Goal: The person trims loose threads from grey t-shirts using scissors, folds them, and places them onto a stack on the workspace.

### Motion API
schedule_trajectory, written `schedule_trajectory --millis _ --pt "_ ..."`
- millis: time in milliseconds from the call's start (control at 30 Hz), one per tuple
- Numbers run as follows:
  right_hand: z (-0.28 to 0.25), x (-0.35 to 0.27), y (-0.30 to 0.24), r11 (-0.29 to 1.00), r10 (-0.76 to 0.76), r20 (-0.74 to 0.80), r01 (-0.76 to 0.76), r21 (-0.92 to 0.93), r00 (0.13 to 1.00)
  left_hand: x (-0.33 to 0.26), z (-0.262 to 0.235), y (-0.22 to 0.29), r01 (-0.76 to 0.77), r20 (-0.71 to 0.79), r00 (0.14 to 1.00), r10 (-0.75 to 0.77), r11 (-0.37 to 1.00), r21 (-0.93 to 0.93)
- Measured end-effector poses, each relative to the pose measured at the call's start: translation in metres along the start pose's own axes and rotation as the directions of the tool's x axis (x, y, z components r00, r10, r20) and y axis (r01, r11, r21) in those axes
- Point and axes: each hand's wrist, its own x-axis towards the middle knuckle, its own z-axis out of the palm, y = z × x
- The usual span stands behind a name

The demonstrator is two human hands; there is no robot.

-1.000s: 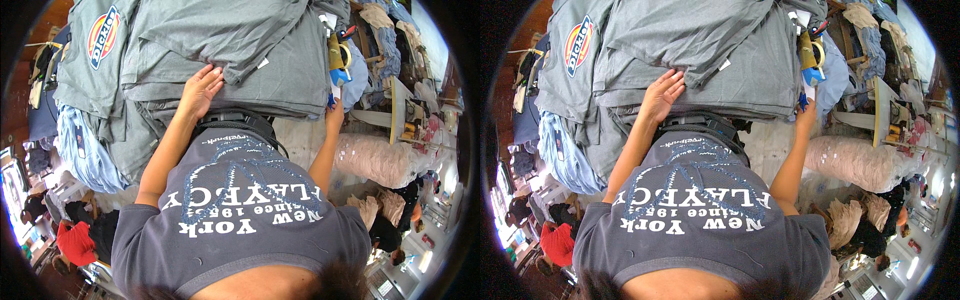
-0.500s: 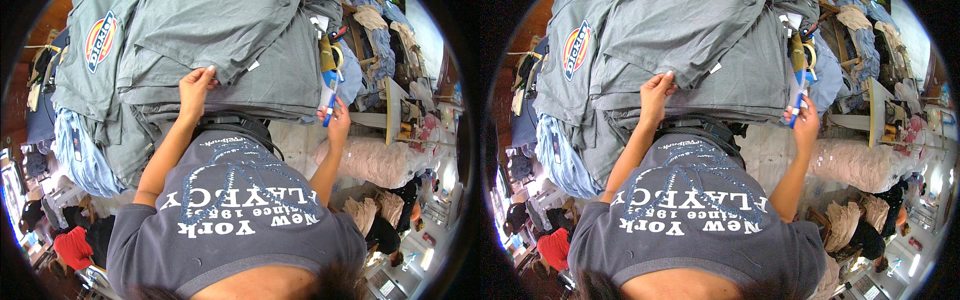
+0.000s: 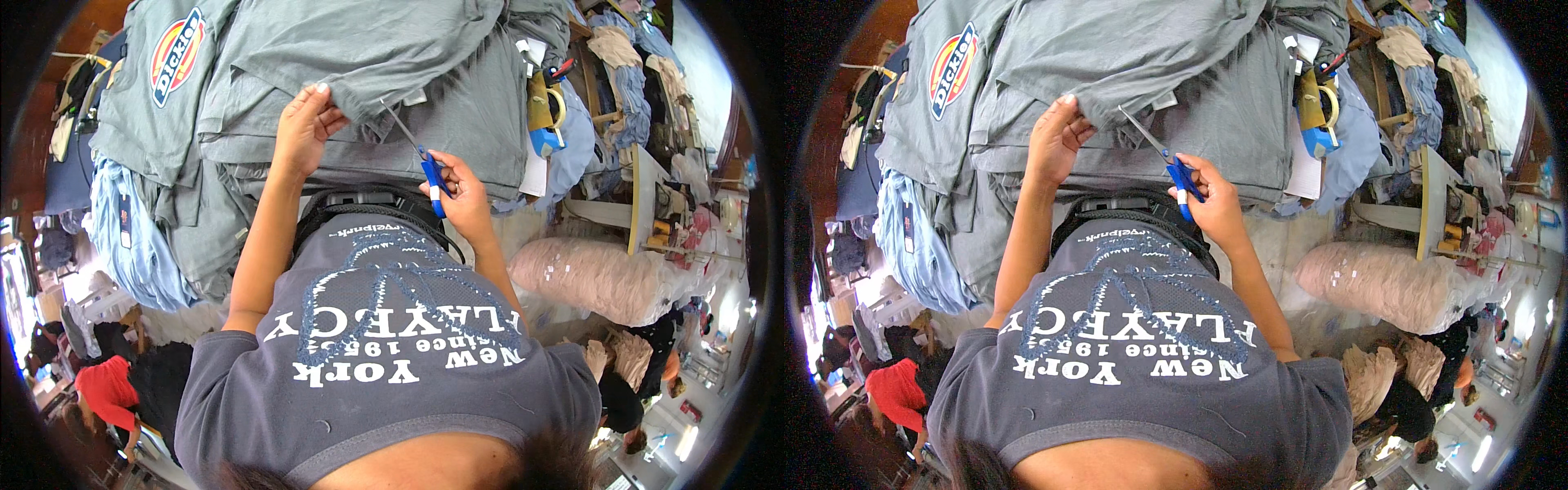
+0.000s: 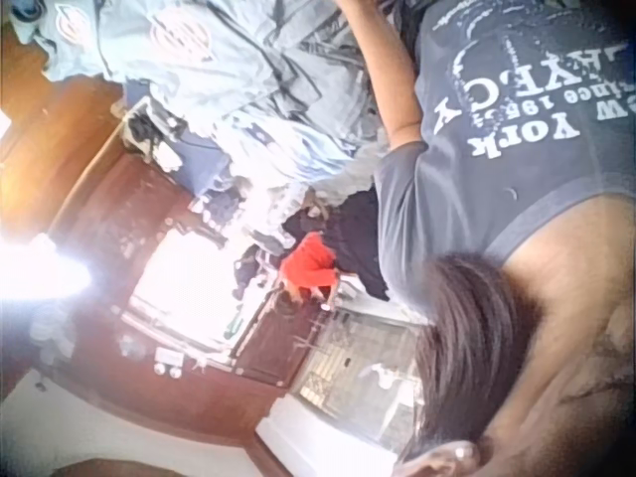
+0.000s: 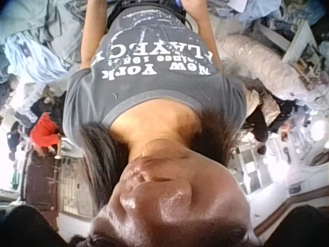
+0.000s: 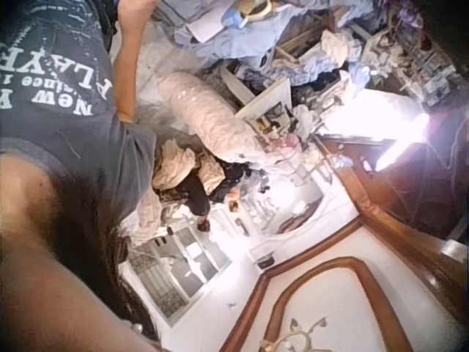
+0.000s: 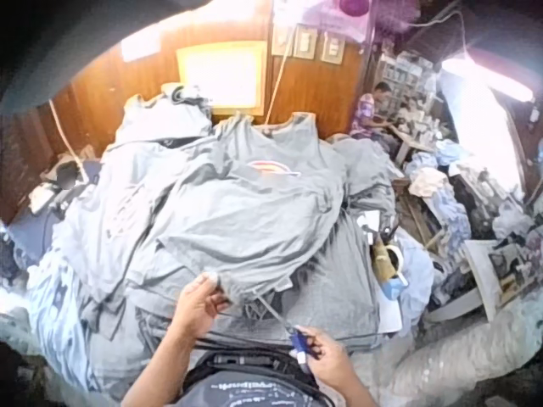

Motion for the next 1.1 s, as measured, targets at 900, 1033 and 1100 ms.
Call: schedule_trajectory --millis 900,1033,1100 --pt "0.0 -0.005 -0.002 0.929 -0.026 -0.072 -0.003 -0.37 0.997 -0.016 0.016 -0.017 0.149 0.002 0.988 -0.152 0.972 0.185" --pt "0.001 0.001 -0.011 0.908 -0.015 -0.03 0.001 -0.418 0.999 -0.019 0.018 -0.016 0.153 -0.003 0.988 -0.155 0.973 0.173" --pt "0.004 0.005 -0.012 0.894 -0.037 -0.024 0.022 -0.447 0.999 -0.02 0.017 -0.016 0.157 0.002 0.987 -0.16 0.972 0.175"
